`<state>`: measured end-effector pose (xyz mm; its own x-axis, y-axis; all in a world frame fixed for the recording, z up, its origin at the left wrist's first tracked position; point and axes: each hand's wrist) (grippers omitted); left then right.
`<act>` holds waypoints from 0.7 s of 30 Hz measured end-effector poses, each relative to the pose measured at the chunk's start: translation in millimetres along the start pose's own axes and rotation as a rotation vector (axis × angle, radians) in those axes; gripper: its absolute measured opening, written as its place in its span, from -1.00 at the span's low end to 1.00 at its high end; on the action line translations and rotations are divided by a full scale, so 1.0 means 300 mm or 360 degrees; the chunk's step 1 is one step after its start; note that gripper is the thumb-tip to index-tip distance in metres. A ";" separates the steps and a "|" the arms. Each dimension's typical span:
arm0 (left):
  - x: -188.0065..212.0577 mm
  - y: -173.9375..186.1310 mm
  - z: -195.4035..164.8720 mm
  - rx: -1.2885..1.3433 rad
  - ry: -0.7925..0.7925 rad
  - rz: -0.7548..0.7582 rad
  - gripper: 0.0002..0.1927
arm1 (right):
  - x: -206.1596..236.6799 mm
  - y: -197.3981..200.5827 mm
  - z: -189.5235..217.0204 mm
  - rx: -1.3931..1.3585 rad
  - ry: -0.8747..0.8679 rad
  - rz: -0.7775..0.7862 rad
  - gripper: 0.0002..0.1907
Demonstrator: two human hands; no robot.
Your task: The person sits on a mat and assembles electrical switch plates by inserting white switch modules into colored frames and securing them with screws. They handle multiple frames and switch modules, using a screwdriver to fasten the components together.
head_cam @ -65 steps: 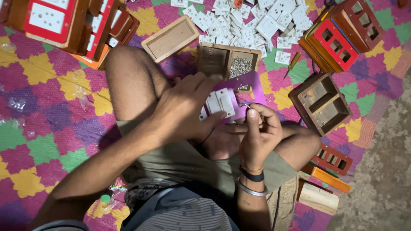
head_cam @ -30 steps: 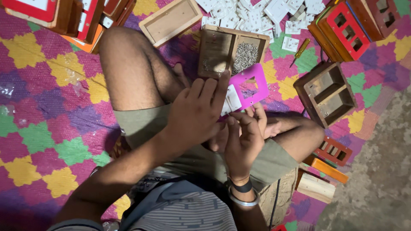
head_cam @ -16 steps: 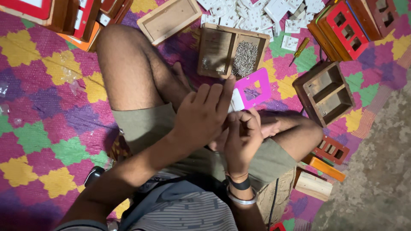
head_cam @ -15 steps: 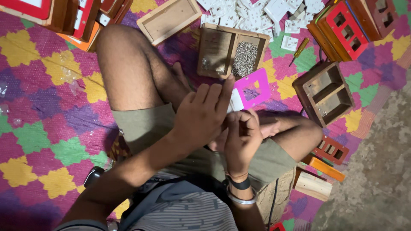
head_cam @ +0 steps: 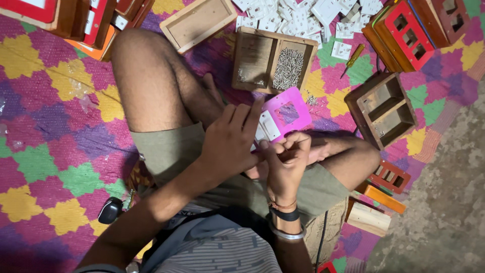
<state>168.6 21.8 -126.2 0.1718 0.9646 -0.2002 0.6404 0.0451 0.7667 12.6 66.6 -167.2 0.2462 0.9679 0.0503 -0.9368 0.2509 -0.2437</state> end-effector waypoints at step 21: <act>-0.118 -0.005 0.116 0.0064 0.0171 0.0137 0.14 | -0.113 -0.072 -0.041 -0.0335 -0.0262 -0.0056 -0.70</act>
<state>187.6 -21.4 -141.7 0.1479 0.9868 -0.0666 0.6566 -0.0476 0.7527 27.7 28.3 -175.5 0.2177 0.9520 0.2150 -0.8519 0.2929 -0.4341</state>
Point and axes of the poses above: each hand's wrist, its own x-axis away from the middle knuckle, its own y-axis out of the back of the hand, z = x × y, and after that the axes turned 6 degrees about y, right-handed
